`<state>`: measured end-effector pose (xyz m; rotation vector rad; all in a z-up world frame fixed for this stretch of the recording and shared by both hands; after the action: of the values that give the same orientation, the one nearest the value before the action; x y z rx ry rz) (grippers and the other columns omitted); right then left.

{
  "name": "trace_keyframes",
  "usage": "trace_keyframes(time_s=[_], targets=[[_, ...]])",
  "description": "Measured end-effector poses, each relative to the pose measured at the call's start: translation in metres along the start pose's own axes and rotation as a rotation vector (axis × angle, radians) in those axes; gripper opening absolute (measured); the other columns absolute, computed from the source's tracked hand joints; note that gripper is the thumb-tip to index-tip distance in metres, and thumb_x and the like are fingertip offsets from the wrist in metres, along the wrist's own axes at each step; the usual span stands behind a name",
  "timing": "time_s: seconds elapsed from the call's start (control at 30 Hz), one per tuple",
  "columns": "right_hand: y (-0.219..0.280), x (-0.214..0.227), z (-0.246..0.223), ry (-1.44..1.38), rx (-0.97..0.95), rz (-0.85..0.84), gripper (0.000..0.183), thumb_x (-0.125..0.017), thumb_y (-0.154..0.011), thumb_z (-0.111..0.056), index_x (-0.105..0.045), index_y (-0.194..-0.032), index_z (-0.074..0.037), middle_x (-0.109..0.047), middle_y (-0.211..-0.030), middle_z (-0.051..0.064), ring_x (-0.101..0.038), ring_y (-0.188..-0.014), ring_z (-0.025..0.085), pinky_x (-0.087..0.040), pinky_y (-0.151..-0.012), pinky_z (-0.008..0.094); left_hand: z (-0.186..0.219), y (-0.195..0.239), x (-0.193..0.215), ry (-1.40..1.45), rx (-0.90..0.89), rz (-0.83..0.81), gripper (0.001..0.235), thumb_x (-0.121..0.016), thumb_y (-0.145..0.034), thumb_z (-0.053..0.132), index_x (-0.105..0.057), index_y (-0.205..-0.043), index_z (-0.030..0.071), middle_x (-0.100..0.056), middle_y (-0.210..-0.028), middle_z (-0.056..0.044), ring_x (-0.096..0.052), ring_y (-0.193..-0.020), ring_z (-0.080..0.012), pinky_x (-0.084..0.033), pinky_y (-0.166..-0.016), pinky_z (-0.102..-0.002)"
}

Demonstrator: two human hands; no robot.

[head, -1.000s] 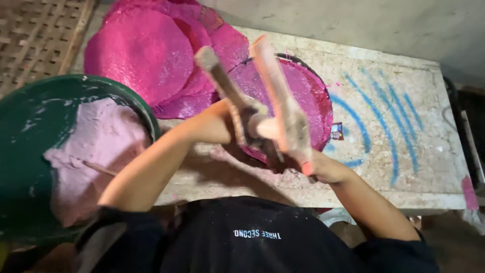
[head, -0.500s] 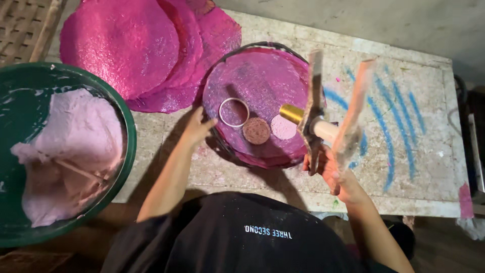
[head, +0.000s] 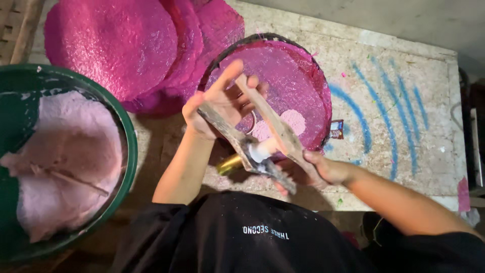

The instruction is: The person scoops pink cotton candy from a green bucket and places it into a circular metal mold on a pink sheet. They use a wooden stick to press and shape the candy into a round disc, repeating this process to create multiple discs.

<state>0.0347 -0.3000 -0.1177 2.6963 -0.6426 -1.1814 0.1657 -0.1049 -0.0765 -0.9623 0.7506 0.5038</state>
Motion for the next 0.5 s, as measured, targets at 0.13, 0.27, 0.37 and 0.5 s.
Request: trace_keyframes(time_s=[0.13,0.27,0.37,0.5], targets=[[0.022,0.037,-0.038,0.317,-0.183,0.176,0.085,-0.036,-0.097,-0.068,-0.041,-0.150,-0.002,-0.065,-0.132,0.021,-0.063,-0.122,0.030,-0.049,-0.108,0.047,-0.002,-0.020,0.023,0.035,-0.092,0.011,0.047,-0.058,-0.086,0.021,-0.057,-0.132,0.008,-0.060,-0.114,-0.006,-0.051,-0.109,-0.0188,-0.034,-0.111,-0.037],[0.028,0.074,-0.067,0.502,-0.332,0.373,0.087,-0.030,-0.098,-0.070,-0.058,-0.140,0.001,-0.070,-0.122,0.021,-0.067,-0.109,0.030,-0.052,-0.096,0.047,-0.005,-0.031,0.063,0.123,-0.115,0.017,0.036,-0.056,-0.075,0.020,-0.054,-0.111,0.015,-0.060,-0.111,-0.001,-0.054,-0.119,-0.0227,-0.037,-0.125,-0.050],[0.027,0.094,-0.064,0.561,-0.505,0.568,0.088,-0.020,-0.092,-0.072,-0.059,-0.139,-0.009,-0.071,-0.122,0.010,-0.067,-0.110,0.021,-0.050,-0.095,0.038,-0.017,-0.022,0.097,0.327,-0.154,0.125,0.030,-0.054,-0.079,0.018,-0.053,-0.109,0.016,-0.059,-0.107,0.001,-0.059,-0.118,-0.0210,-0.040,-0.123,-0.052],[0.005,0.092,-0.058,0.545,-0.505,0.546,0.098,-0.012,-0.091,-0.077,-0.066,-0.127,-0.004,-0.073,-0.104,0.009,-0.067,-0.095,0.020,-0.054,-0.085,0.037,-0.025,-0.012,0.128,0.410,-0.282,0.123,0.029,-0.057,-0.088,0.029,-0.053,-0.114,0.014,-0.059,-0.105,-0.001,-0.059,-0.108,-0.0200,-0.043,-0.119,-0.044]])
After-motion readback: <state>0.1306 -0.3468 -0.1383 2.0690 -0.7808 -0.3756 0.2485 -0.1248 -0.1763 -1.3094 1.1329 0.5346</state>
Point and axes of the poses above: each hand's wrist, its own y-axis away from the middle knuckle, its own x-axis out of the back of the hand, z = x × y, the point moved 7 cm from there along -y, towards the middle knuckle
